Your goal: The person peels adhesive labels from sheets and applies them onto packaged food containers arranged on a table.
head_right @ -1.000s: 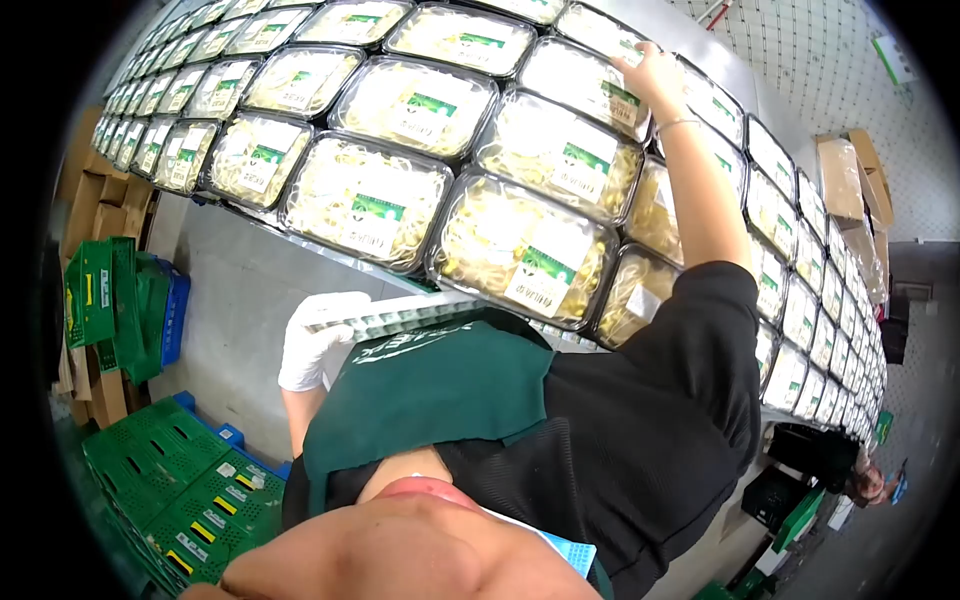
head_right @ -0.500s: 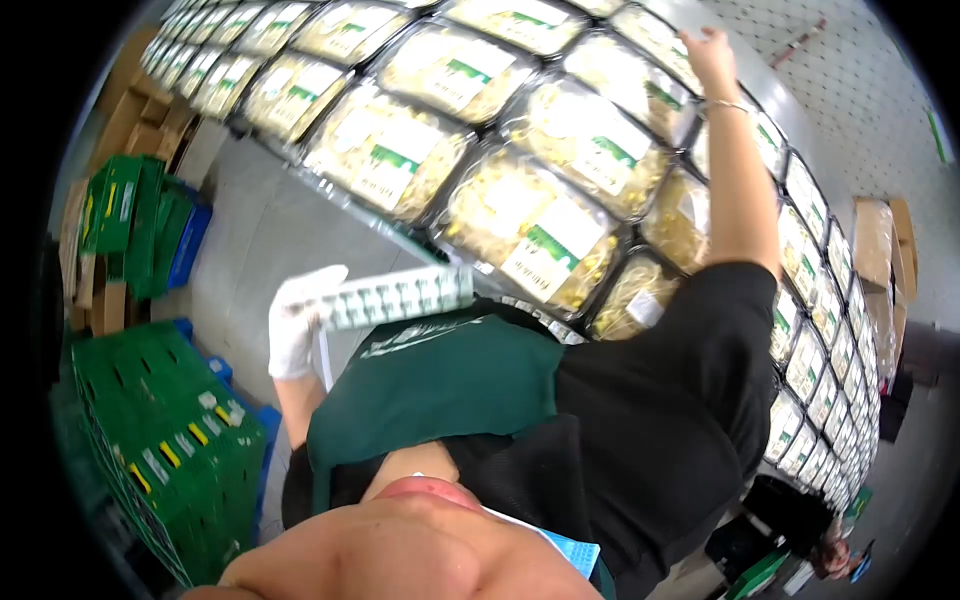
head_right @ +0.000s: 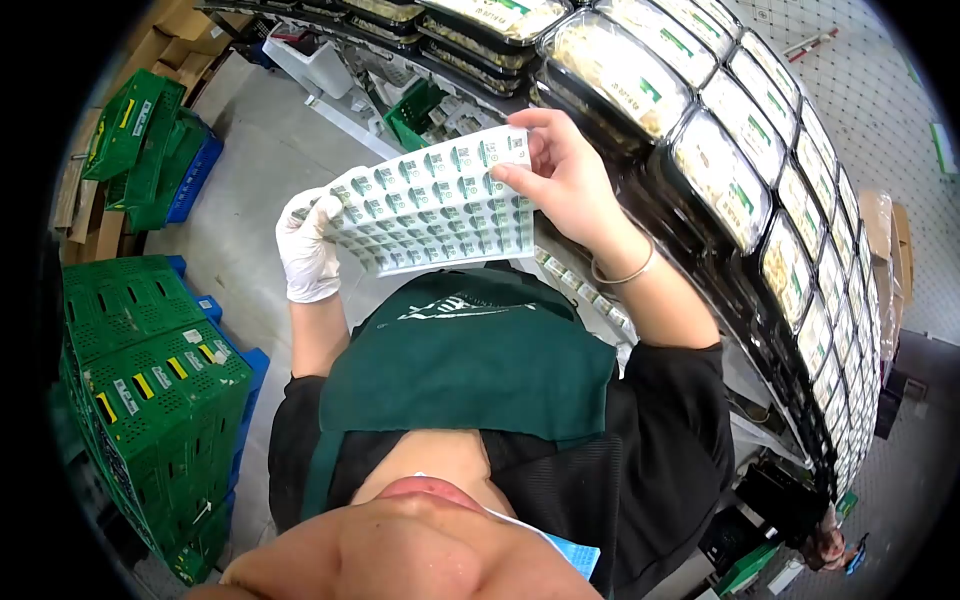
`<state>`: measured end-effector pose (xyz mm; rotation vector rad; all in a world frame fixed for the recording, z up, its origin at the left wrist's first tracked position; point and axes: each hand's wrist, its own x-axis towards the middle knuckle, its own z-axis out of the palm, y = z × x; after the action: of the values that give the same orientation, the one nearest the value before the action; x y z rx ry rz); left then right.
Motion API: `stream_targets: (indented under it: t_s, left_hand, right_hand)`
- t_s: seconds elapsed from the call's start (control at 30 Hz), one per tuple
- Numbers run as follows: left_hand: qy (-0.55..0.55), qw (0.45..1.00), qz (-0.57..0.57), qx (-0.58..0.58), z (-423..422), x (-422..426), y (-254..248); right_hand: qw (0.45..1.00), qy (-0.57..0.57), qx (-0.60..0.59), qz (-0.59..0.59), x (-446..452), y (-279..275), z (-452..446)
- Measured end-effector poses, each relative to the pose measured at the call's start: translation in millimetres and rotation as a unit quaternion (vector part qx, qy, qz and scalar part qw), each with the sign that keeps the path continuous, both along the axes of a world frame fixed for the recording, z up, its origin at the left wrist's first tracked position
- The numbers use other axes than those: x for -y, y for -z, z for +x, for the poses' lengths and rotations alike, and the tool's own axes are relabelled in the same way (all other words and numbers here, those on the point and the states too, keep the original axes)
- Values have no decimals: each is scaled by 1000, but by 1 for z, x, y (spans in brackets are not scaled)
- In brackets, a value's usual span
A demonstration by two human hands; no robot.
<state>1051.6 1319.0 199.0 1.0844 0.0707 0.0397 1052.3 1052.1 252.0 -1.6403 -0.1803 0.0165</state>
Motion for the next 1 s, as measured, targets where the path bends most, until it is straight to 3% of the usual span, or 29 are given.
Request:
stream_targets:
  t_s: [0.17, 0.23, 0.3, 0.37, 0.43, 0.47, 0.57, 0.6, 0.67, 0.7, 0.8, 0.9, 1.0]
  left_hand:
    - [90, 993, -48, 57, -37, 15, -27]
    - [116, 989, -43, 76, -41, 1, 1]
    - [115, 991, 37, 58, -43, -8, 14]
    - [131, 988, -8, 85, -43, -12, 16]
    - [142, 987, 52, 55, -45, -8, -3]
    - [122, 992, -25, 22, -46, -1, -8]
    - [102, 994, -22, -30, -40, 3, -3]
    - [113, 993, -7, -32, -40, 9, -13]
    - [118, 992, 25, -20, -36, 17, -18]
    - [124, 991, 57, -10, -33, 23, -19]
    - [154, 984, 88, -21, -26, 44, -26]
    - [169, 980, 101, -34, -16, 66, -25]
    - [181, 979, 78, -42, -4, 84, -10]
  right_hand:
    - [994, 50, -56, 84, -10, 3, -48]
    - [991, 68, -73, 90, -8, 2, -63]
    - [983, 60, -109, 135, -5, 2, -76]
    - [982, 60, -109, 139, -2, 3, -87]
    - [985, 55, -114, 117, 1, 3, -93]
    - [986, 65, -119, 99, 2, 0, -95]
    - [984, 50, -169, -14, 18, -3, -93]
    - [983, 39, -68, -168, 30, -3, -86]
    - [906, 39, 108, -406, 34, -30, -81]
    - [877, 67, 215, -425, 35, -34, -76]
    - [793, -15, 345, -502, 31, -44, -64]
    - [758, -84, 273, -586, 43, -40, -63]
    - [751, -62, 298, -585, 62, -37, -65]
